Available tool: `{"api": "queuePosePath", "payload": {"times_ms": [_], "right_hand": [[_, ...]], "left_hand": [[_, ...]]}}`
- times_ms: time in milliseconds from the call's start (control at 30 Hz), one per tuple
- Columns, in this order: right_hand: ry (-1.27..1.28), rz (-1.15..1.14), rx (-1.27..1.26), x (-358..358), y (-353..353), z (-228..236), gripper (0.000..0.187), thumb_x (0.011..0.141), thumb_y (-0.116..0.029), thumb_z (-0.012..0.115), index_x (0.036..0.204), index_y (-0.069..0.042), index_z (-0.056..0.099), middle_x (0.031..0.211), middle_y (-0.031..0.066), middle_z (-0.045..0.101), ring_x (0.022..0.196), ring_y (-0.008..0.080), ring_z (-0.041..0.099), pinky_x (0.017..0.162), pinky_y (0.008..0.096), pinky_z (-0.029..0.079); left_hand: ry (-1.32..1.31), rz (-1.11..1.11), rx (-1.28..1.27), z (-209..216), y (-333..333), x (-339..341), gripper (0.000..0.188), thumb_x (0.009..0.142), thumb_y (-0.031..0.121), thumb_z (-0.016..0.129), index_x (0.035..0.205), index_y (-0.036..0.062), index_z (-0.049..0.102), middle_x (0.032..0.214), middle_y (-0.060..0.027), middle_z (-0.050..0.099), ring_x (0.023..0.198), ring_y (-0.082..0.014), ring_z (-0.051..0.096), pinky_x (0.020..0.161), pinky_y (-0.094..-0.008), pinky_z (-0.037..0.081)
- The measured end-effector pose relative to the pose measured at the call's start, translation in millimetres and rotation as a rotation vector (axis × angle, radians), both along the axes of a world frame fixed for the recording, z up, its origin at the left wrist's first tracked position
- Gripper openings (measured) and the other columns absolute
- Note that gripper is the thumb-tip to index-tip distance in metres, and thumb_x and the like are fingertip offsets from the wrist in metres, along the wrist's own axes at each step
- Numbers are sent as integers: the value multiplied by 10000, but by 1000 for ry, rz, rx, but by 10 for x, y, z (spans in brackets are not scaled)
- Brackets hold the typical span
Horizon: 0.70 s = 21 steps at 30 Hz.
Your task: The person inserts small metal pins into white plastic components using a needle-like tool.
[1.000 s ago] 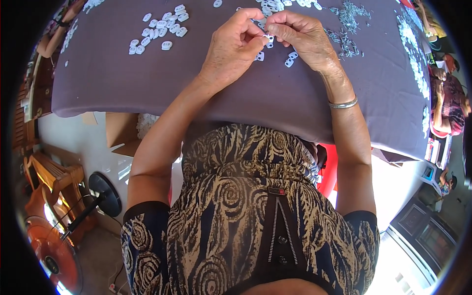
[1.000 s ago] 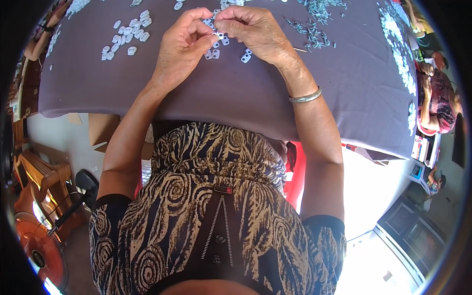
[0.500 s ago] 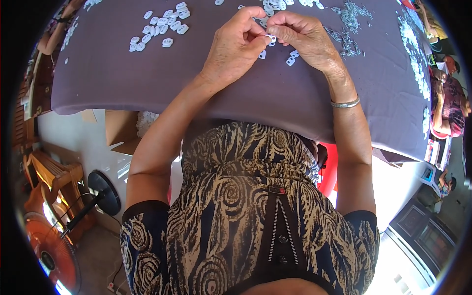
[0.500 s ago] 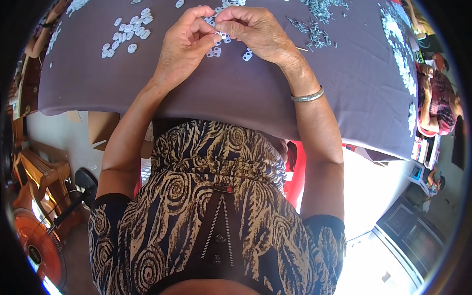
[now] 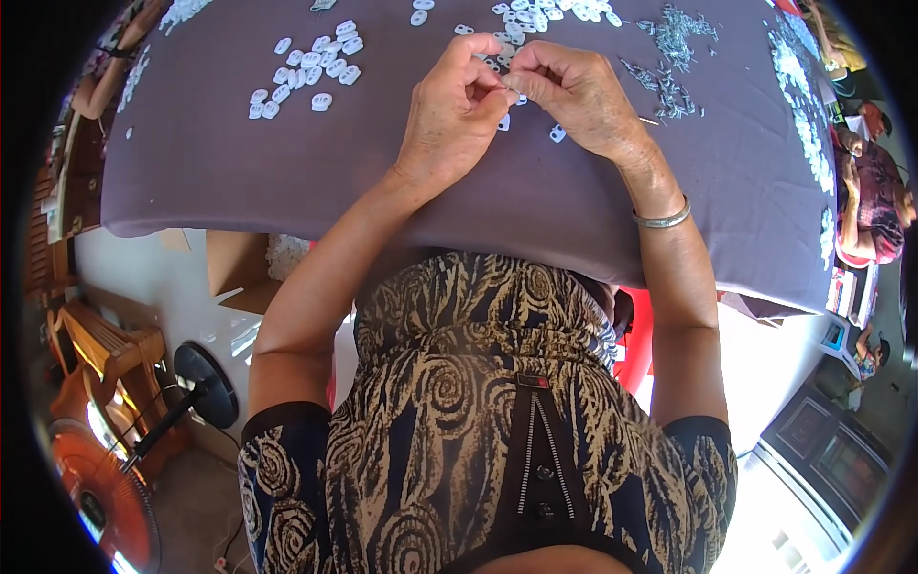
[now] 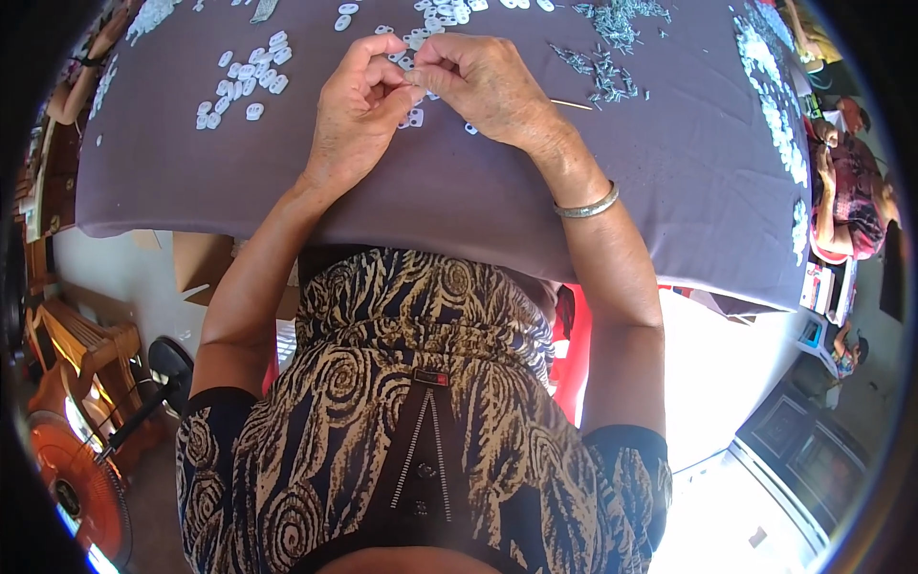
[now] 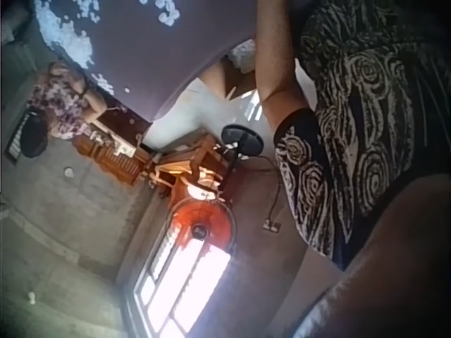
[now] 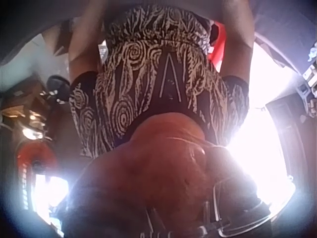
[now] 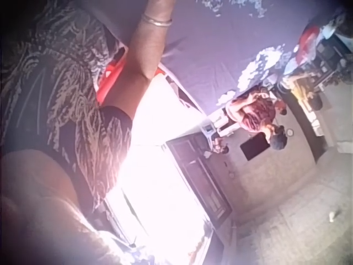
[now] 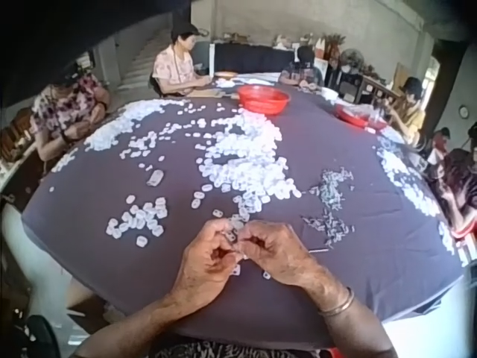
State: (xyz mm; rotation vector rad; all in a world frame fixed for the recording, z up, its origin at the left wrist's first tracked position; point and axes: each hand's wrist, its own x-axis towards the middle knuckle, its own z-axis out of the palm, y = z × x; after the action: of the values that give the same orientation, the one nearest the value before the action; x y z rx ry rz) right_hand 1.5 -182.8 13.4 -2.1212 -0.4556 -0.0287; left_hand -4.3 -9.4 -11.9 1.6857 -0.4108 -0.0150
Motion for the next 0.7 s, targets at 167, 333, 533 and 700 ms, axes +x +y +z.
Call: {"api": "queuePosePath", "payload": {"times_ms": [167,333,533,700], "right_hand": [[43,26,19,12,-23,31,134,907,-151,643,871,-23,632,703,-44,546,637,35,425,562,219,385],[130,-94,188,50,-47,91,177,924,-216,626,952,-47,671,788,-14,626,704,44,527,648,204,445],[-27,-193,10,339,-257,30,202,910,-222,610,962,-40,680,758,-4,643,689,61,555,629,234,464],[-159,-136,-331,568,-118,51,186,865,-181,631,975,-33,662,798,74,657,705,157,596,660,310,474]], "left_hand": [[6,-24,-2,38,24,16,428,820,29,647,1212,25,474,773,-51,633,700,-109,618,662,-252,518],[-29,-25,49,75,88,44,417,830,49,634,1212,21,469,803,-76,659,726,-140,644,681,-273,523],[-60,58,75,61,172,147,401,828,53,632,1198,22,480,831,-78,674,731,-154,643,699,-288,519],[-86,85,92,63,196,168,391,825,43,625,1189,21,484,820,-79,669,713,-158,632,691,-292,514]]}}
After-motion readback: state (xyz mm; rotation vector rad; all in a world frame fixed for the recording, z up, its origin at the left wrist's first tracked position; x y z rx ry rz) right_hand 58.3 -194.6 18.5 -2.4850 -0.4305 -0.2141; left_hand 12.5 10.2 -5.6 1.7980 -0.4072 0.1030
